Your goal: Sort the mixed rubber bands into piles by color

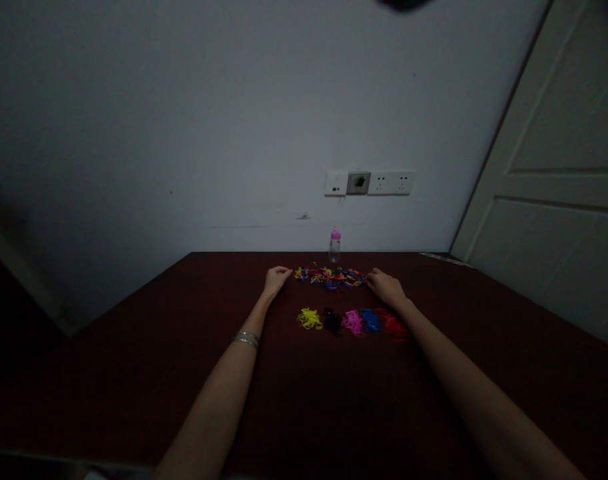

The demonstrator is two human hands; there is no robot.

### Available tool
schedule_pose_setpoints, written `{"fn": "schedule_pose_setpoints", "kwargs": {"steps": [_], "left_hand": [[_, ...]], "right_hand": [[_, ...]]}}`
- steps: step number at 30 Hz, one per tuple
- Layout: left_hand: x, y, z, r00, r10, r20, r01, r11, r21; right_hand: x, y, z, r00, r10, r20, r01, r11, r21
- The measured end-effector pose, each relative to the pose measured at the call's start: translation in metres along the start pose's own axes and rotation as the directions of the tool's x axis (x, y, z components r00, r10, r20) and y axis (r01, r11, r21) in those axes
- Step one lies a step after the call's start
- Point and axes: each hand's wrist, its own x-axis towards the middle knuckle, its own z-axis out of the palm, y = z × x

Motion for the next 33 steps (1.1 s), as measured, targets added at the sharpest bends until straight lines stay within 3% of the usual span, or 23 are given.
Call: {"fn": "schedule_pose_setpoints", "kwargs": {"steps": [6,19,33], "left_hand": [[0.002,-0.003,0.001,1.0,0.022,0.004,-0.022,1.0,0.007],[0.003,-0.002,0.002,0.999,0.046,-0.003,-0.046,0.999,0.022],[0.005,-0.007,0.002,0.999,0.05,0.007,-0.05,0.998,0.048]], "right_hand": [[0.002,0.001,-0.002,0.999,-0.034,0.003,0.034,0.999,-0.021],[0.0,0.019,0.001,0.999,0.038,-0.003,-0.037,0.98,0.196],[0.002,0.015,-0.001,0.997,0.045,0.059,-0.052,0.99,0.128]]}}
